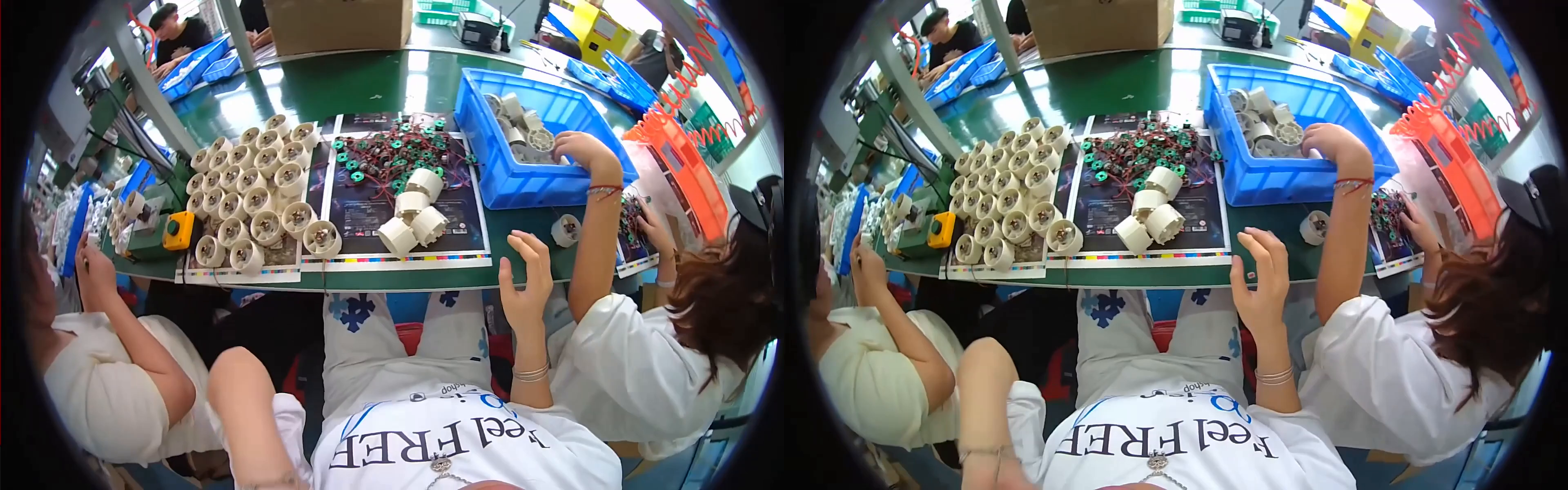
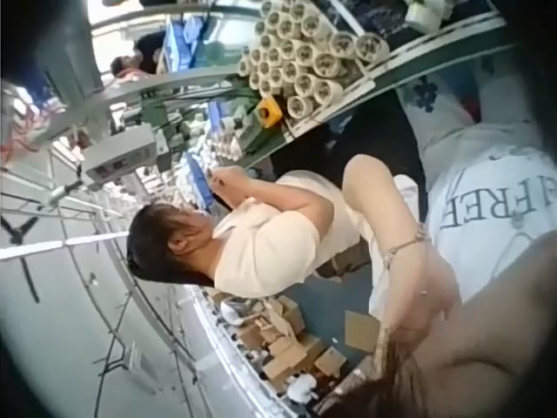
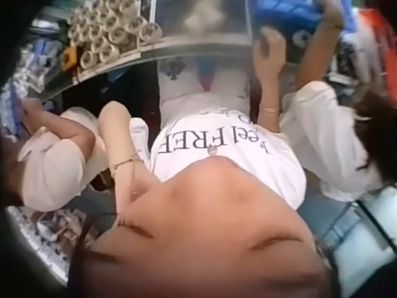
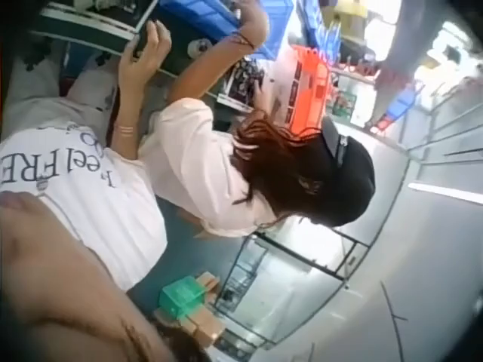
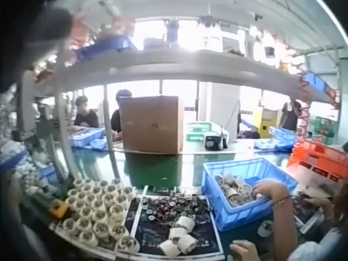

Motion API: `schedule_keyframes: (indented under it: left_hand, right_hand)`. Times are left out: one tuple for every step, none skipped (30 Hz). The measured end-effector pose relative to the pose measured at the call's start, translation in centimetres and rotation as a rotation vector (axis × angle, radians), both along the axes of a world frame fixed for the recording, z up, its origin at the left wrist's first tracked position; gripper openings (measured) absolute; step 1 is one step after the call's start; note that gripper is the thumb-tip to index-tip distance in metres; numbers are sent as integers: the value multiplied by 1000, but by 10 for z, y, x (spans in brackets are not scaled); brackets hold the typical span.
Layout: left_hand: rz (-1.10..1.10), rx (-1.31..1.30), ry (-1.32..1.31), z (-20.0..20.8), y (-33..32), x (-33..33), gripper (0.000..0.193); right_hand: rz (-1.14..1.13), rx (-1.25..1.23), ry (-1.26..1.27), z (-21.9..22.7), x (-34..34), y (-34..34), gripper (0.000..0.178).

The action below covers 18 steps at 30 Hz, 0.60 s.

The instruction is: Assemble small plastic components by inserting wires and securing parts together on a production line.

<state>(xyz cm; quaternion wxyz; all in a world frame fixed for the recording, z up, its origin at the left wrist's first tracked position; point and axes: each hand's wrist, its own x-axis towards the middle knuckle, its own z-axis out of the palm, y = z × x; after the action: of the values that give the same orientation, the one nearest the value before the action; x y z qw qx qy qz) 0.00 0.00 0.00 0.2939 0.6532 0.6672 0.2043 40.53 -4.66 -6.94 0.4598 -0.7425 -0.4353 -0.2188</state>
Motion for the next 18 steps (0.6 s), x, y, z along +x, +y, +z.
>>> schedule_keyframes:
  left_hand:
    - [68,-13,19,-7,-1,14,49]
    - [-43,224,-71,-8,12,40,47]
    - [-270,465,-198,-12,51,77,45]
    - [-348,623,-278,-15,88,119,44]
    - [-422,791,-340,-27,101,143,44]
    - [-492,967,-380,-20,145,179,43]
    - [-607,1127,-425,-38,150,175,43]
    - [-725,1285,-470,-60,148,157,43]
    - [-618,1061,-477,-82,146,159,42]
    - [-595,1006,-427,-88,144,162,39]
    - [-572,951,-380,-91,144,163,36]
    - [-564,946,-376,-96,145,162,36]
    - [-686,914,-334,-99,145,161,31]
    - [-808,879,-291,-101,146,161,27]
    - [-803,870,-287,-101,144,161,27]
    - [-836,867,-291,-99,144,164,26]
    - [-868,868,-293,-97,145,169,26]
    - [-901,868,-295,-94,145,174,25]
  right_hand:
    - [30,-54,65,-10,4,6,43]
    - [20,-114,38,-19,8,10,46]
    - [-128,-126,21,-20,12,-10,47]
    - [-192,-147,-10,-25,15,-14,49]
    - [-229,-178,-20,-32,23,-20,51]
    - [-239,-207,-29,-36,29,-24,53]
    - [-275,-222,12,-40,35,-32,54]
    - [-331,-242,9,-47,46,-39,56]
    - [-400,-277,-1,-48,48,-41,58]
    - [-427,-311,-7,-47,53,-43,59]
    - [-456,-344,-14,-46,56,-43,60]
    - [-447,-350,-15,-47,58,-41,60]
    - [-484,-357,-64,-48,61,-38,53]
    - [-522,-363,-112,-49,62,-36,46]
    - [-515,-371,-111,-49,60,-36,46]
    - [-481,-324,-48,-48,57,-35,42]
    - [-446,-274,15,-48,53,-32,38]
    - [-412,-224,80,-47,49,-28,34]
